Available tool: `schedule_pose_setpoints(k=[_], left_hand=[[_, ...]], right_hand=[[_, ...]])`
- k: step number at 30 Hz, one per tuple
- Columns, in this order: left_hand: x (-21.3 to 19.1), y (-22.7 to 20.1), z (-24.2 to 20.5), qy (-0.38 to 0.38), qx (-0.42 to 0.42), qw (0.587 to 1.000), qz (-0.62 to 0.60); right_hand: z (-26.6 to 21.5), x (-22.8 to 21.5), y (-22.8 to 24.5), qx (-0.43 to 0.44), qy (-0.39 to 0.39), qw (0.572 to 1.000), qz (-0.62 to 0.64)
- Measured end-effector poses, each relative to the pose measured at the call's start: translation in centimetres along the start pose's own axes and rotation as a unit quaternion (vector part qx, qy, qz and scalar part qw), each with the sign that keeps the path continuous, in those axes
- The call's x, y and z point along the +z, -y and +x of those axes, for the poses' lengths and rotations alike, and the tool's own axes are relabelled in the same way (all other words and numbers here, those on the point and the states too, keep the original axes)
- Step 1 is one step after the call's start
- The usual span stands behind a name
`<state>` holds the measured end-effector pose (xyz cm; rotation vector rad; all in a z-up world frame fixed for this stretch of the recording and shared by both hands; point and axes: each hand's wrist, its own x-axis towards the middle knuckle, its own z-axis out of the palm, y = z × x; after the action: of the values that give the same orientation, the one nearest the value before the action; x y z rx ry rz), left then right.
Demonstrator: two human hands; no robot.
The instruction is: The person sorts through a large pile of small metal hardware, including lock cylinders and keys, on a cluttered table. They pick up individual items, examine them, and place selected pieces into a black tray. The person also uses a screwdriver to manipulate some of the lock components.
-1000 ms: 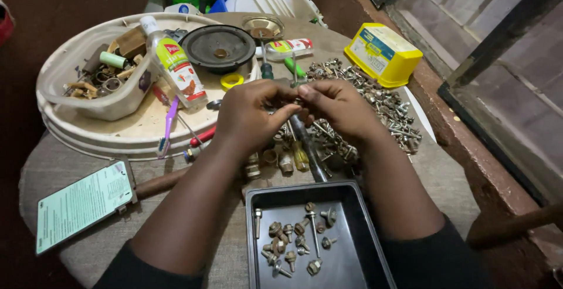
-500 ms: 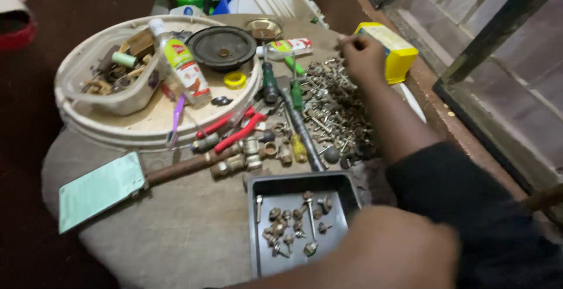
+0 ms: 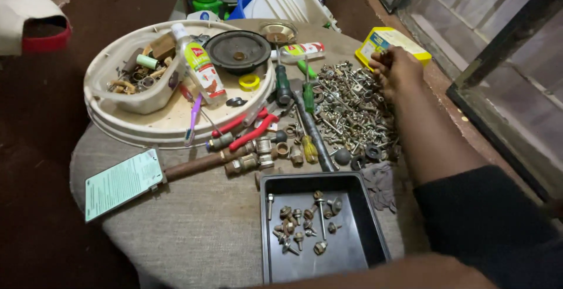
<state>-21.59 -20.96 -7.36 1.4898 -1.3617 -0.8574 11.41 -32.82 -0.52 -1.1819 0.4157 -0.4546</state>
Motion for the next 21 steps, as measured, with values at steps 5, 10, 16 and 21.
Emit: schedule_pose_setpoints(k=[5,10,16,21], left_hand=[[-12.7,-11.6,-8.9,-0.171,-0.013,0.972,0.161],[-28.8,-7.3,-14.4,-0.573,0.132,0.777,-0.225],[-36.5,-2.9,-14.4,-0.708,0.243,0.527,-0.402],[-36.5,-1.6,-13.9,-0.725,0.025,0.632,-0.271]], right_hand=[[-2.9,0.5,1.4,0.135,0.128,0.979,0.089],[-22.9,3.7,5.1,-0.063,0.229,0.874,-0.423],[-36.7,4.0,1.9,-0.336,0.616,0.452,-0.550],[-37.1,3.3,2.3,-0.359,0.640,0.545,-0.406]])
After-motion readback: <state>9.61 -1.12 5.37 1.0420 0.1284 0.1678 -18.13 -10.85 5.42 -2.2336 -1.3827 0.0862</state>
